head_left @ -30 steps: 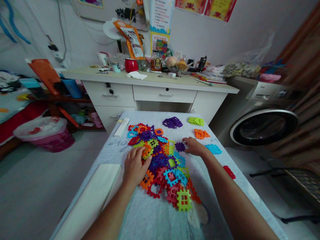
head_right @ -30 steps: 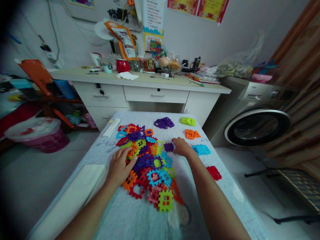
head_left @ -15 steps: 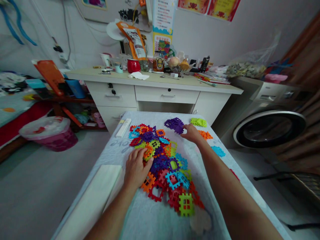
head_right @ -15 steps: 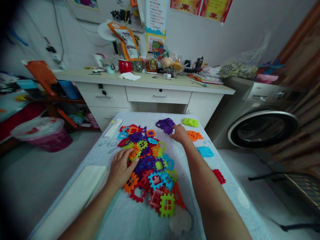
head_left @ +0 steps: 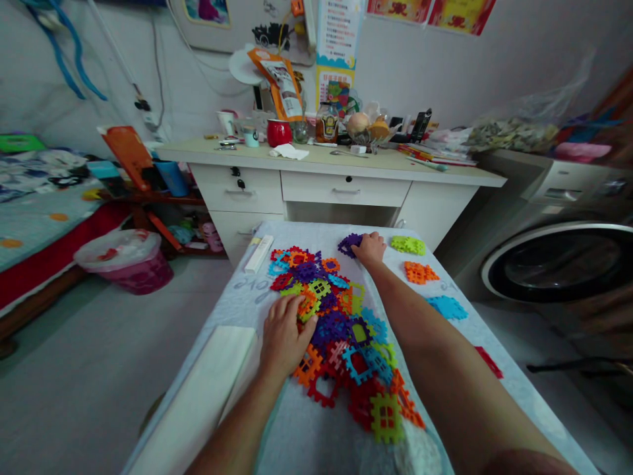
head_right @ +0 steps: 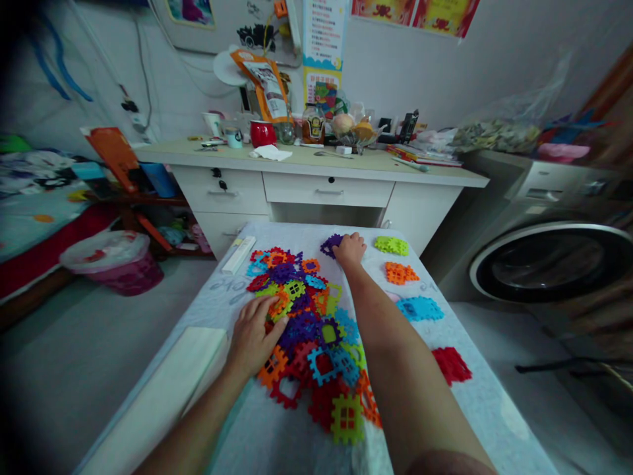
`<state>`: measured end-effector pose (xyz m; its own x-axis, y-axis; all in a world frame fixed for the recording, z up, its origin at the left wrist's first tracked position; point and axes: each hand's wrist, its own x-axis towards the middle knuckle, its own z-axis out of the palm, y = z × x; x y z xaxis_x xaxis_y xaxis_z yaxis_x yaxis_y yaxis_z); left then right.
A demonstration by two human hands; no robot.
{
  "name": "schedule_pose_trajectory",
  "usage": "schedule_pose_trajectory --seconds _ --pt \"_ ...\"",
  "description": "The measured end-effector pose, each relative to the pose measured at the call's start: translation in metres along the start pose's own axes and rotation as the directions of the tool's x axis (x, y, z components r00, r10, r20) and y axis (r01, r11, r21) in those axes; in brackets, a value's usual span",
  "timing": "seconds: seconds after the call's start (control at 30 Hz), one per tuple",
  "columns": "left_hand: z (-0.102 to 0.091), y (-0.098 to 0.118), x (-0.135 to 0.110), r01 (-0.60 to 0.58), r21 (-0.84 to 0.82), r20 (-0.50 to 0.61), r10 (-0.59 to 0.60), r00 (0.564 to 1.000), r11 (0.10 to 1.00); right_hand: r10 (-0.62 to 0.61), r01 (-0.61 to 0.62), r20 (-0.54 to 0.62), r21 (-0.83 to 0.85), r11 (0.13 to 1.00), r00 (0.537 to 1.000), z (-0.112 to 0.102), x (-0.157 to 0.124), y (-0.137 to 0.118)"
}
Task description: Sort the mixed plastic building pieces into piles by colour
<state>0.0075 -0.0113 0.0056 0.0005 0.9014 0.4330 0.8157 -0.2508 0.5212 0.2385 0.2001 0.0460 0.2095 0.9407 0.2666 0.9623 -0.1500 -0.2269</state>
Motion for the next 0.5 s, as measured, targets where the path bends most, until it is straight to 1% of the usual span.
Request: schedule_pose_trajectory --seconds 0.17,0.27,0.4,0.43,0.5 --pt "0.000 0.001 0.000 0.002 0.001 -0.007 -0.002 1.000 1.000 0.019 -0.018 -0.045 0.028 0.999 0.999 0.009 0.001 0.000" --pt "0.000 0.001 0.000 0.002 0.007 -0.005 -0.002 1.000 1.000 -0.010 0.015 -0.071 0.061 0.998 0.997 0.009 -0.001 0.001" --pt "0.000 0.000 0.000 -0.005 0.008 -0.008 0.005 1.000 1.000 -0.103 0.117 -0.107 0.136 0.984 0.989 0.007 -0.014 0.000" --pt "0.000 0.000 0.000 -0.004 0.007 -0.008 0.004 1.000 1.000 -0.150 0.165 -0.101 0.165 0.972 0.984 0.007 -0.019 -0.001" --pt "0.001 -0.001 0.000 -0.004 0.004 -0.011 0.004 1.000 1.000 -0.285 0.287 -0.042 0.242 0.927 0.958 0.009 -0.031 -0.004"
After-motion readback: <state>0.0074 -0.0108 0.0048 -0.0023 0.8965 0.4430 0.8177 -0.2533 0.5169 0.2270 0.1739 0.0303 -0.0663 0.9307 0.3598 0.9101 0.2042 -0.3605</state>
